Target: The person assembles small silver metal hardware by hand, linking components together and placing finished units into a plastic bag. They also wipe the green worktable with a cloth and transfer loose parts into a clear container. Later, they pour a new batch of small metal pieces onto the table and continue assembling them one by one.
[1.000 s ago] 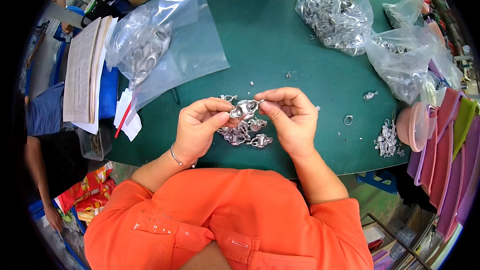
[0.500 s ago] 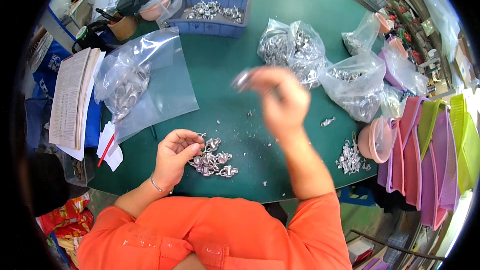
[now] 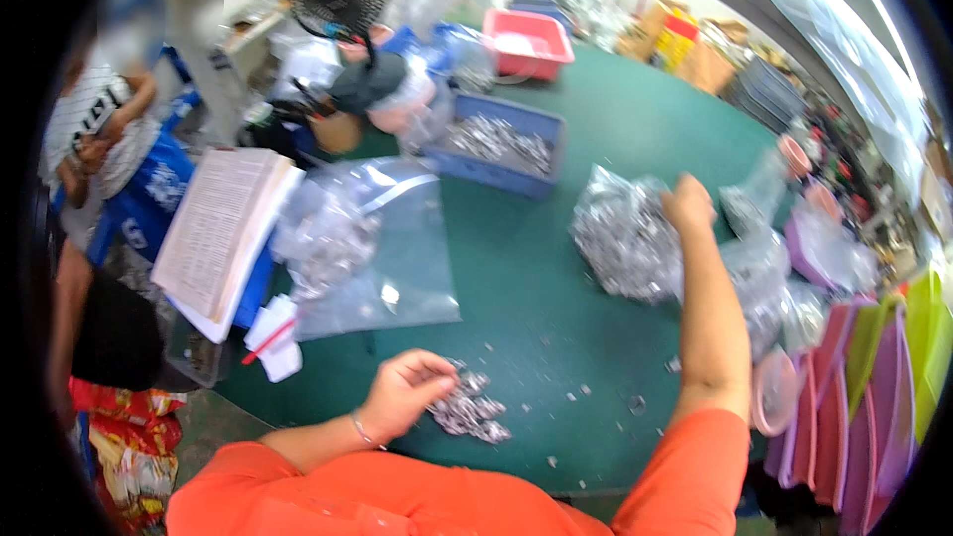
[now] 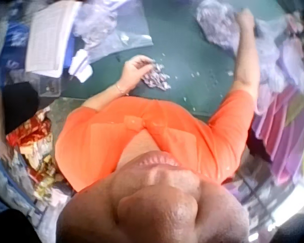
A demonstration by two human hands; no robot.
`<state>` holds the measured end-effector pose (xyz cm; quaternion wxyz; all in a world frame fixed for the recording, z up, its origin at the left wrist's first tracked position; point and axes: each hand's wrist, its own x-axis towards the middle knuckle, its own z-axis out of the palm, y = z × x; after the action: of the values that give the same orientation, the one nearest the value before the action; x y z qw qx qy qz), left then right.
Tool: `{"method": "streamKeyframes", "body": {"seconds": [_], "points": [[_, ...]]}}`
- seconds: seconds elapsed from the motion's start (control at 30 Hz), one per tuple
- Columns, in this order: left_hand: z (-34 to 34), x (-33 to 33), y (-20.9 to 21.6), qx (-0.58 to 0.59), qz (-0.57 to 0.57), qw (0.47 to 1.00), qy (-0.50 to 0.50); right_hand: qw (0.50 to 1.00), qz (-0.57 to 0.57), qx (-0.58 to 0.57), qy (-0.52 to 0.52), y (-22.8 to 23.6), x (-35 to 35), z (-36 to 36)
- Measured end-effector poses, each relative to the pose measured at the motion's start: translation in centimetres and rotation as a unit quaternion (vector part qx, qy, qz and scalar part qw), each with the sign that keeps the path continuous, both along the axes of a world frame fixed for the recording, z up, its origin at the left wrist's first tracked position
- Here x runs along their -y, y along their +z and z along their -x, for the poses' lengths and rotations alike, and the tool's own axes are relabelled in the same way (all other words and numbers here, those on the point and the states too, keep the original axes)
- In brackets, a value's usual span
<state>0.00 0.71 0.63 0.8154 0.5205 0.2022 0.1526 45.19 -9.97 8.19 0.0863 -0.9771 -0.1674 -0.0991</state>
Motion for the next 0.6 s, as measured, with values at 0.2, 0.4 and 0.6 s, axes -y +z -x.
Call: {"method": "streamKeyframes", "body": {"seconds": [0.2, 0.4, 0.6], "points": [[0.8, -0.4, -0.9, 0.032, 0.034, 0.999, -0.012, 0.993, -0.058, -0.064, -0.077, -3.8, 0.6, -1.8], [0.7, -0.2, -1.7, 0.033, 0.009, 0.999, -0.04, 0.973, -0.189, 0.099, 0.085, -8.5, 5.5, -6.8], [0.3, -0.2, -1.8, 0.035, -0.022, 0.997, -0.057, 0.925, -0.336, 0.156, 0.088, -5.5, 9.0, -6.0]]}}
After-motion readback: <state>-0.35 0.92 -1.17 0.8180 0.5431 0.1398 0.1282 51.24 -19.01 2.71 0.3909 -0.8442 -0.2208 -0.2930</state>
